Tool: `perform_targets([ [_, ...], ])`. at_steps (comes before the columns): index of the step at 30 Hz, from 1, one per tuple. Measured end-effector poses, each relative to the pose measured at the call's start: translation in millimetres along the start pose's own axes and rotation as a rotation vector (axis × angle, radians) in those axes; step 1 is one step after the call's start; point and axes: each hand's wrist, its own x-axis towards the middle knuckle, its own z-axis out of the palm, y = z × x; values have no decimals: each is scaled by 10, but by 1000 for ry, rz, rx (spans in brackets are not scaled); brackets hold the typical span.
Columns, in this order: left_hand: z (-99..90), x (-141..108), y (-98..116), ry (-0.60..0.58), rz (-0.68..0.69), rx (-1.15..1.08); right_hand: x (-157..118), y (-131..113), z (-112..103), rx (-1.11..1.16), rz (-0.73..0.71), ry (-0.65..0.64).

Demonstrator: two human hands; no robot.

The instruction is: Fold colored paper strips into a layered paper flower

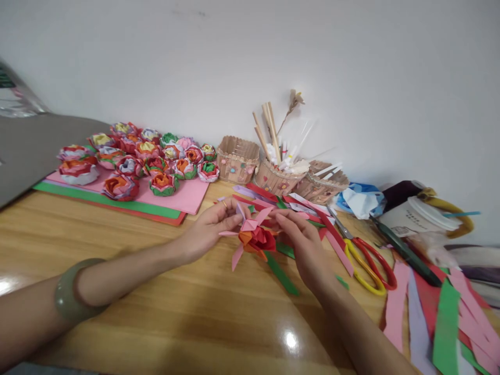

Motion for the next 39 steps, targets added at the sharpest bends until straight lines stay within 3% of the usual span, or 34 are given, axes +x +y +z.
perform_targets([
  [4, 5, -2, 29, -76, -88, -26, -48, -72, 54, -16, 16, -114],
  [8, -20, 9, 40, -85, -237, -116, -85, -83, 73, -76, -16, -102],
  [11, -18, 16, 24, -25, -242, -74, -88, -26, 73, -197, -138, -90],
  [14, 23, 12, 11, 29, -245, 117, -89, 33, 80, -323, -322, -69],
  [17, 79, -3, 17, 80, -224, 234, -101, 62, 95, -374, -404, -60],
  [22, 136, -52, 14, 164, -117, 279, -149, 57, 122, -451, -455, 21],
  [25, 148, -93, -3, 188, -15, 308, -181, 51, 130, -538, -566, 57],
  [29, 143, -144, -19, 227, 164, 506, -209, 47, 131, -669, -735, 115],
  [33, 122, -168, -36, 214, 346, 644, -218, 41, 134, -747, -829, 157],
  [39, 112, -169, -44, 201, 474, 688, -222, 20, 143, -807, -940, 207],
])
